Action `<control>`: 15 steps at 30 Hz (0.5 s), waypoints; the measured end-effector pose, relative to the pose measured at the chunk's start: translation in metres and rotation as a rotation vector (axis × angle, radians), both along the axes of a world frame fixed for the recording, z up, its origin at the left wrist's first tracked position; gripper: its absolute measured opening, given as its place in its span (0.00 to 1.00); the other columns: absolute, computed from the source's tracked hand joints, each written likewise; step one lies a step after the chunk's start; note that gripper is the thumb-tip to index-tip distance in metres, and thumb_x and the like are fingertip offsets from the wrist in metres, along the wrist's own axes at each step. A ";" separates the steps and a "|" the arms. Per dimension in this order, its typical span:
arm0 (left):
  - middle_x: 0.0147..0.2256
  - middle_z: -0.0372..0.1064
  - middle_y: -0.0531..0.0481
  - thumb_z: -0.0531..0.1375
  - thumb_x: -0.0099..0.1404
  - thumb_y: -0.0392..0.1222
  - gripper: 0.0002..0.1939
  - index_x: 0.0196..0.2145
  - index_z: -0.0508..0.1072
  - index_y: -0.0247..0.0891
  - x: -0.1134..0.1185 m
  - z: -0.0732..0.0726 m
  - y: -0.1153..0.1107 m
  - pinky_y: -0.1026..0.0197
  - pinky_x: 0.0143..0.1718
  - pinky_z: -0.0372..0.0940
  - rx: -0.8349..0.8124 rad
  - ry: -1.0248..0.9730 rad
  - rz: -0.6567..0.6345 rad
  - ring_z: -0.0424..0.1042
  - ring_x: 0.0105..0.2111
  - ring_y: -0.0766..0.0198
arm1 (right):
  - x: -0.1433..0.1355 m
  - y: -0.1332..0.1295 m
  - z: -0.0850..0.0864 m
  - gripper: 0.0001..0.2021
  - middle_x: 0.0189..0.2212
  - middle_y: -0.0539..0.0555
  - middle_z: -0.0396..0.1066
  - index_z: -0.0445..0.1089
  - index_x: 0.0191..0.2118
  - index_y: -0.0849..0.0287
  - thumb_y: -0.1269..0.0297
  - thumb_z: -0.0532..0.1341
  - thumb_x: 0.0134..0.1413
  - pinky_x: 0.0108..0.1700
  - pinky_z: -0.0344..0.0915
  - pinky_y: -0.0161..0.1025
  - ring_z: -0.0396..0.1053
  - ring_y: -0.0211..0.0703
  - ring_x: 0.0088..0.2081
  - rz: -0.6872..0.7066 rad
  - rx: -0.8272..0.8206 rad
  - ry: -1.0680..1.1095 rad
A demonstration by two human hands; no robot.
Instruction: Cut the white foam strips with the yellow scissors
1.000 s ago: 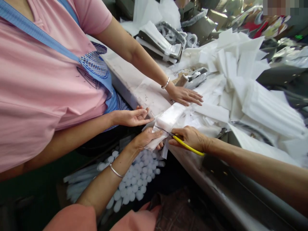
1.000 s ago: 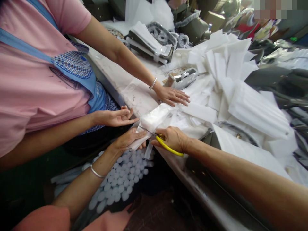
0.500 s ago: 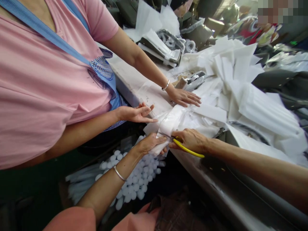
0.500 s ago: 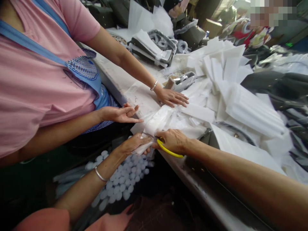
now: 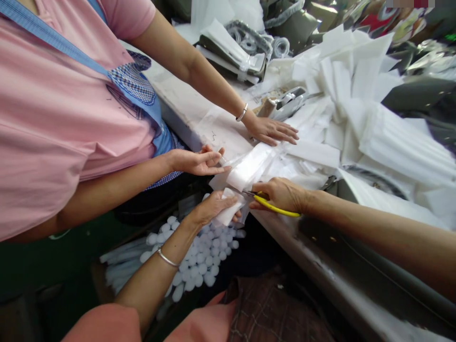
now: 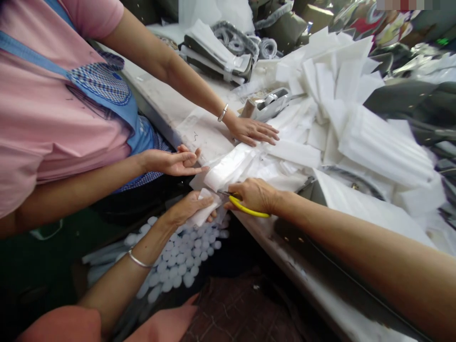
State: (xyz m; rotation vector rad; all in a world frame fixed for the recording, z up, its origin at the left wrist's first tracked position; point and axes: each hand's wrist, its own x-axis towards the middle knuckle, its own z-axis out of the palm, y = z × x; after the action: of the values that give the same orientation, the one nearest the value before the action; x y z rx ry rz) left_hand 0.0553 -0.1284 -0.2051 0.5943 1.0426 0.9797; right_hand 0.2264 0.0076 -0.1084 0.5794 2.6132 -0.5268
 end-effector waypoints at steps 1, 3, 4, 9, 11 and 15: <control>0.27 0.74 0.48 0.57 0.68 0.41 0.09 0.39 0.72 0.31 0.000 0.001 -0.001 0.68 0.23 0.63 -0.005 0.020 0.018 0.72 0.22 0.64 | -0.001 0.001 0.005 0.22 0.24 0.52 0.71 0.72 0.37 0.55 0.40 0.56 0.59 0.28 0.52 0.35 0.67 0.42 0.26 -0.015 -0.024 -0.022; 0.26 0.74 0.48 0.58 0.67 0.40 0.09 0.38 0.73 0.31 0.001 0.003 -0.002 0.66 0.25 0.65 0.009 0.068 0.059 0.73 0.23 0.64 | 0.002 0.002 0.019 0.23 0.25 0.52 0.72 0.71 0.37 0.54 0.38 0.56 0.58 0.28 0.54 0.35 0.68 0.42 0.26 -0.054 -0.089 -0.068; 0.26 0.74 0.49 0.59 0.66 0.41 0.08 0.38 0.73 0.32 0.002 0.004 -0.001 0.67 0.25 0.66 0.027 0.091 0.082 0.72 0.23 0.64 | 0.005 0.003 0.028 0.24 0.24 0.52 0.72 0.71 0.37 0.54 0.37 0.56 0.57 0.28 0.55 0.35 0.68 0.42 0.25 -0.079 -0.131 -0.098; 0.29 0.73 0.53 0.65 0.61 0.44 0.11 0.40 0.73 0.37 0.003 0.011 -0.001 0.69 0.25 0.65 0.100 0.111 0.183 0.70 0.23 0.68 | 0.031 -0.002 0.069 0.28 0.30 0.55 0.74 0.70 0.39 0.56 0.34 0.57 0.54 0.26 0.62 0.35 0.70 0.42 0.26 -0.303 -0.474 -0.136; 0.29 0.73 0.51 0.67 0.59 0.49 0.14 0.38 0.73 0.37 0.002 0.014 -0.001 0.67 0.26 0.67 0.098 0.072 0.193 0.71 0.24 0.66 | 0.036 -0.008 0.077 0.28 0.31 0.56 0.74 0.70 0.37 0.57 0.34 0.57 0.53 0.25 0.63 0.34 0.71 0.43 0.28 -0.337 -0.567 -0.116; 0.29 0.73 0.50 0.67 0.57 0.53 0.15 0.34 0.72 0.40 -0.001 0.019 0.001 0.65 0.29 0.71 0.068 0.029 0.187 0.72 0.26 0.65 | 0.033 -0.016 0.080 0.28 0.29 0.56 0.73 0.68 0.32 0.58 0.33 0.59 0.50 0.22 0.62 0.34 0.70 0.42 0.25 -0.342 -0.615 -0.158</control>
State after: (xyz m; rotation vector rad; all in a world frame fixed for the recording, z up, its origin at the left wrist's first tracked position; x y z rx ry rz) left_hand 0.0540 -0.1277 -0.1858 0.5752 1.1082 1.1768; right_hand 0.2591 -0.0084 -0.0287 0.8092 2.0474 -1.2694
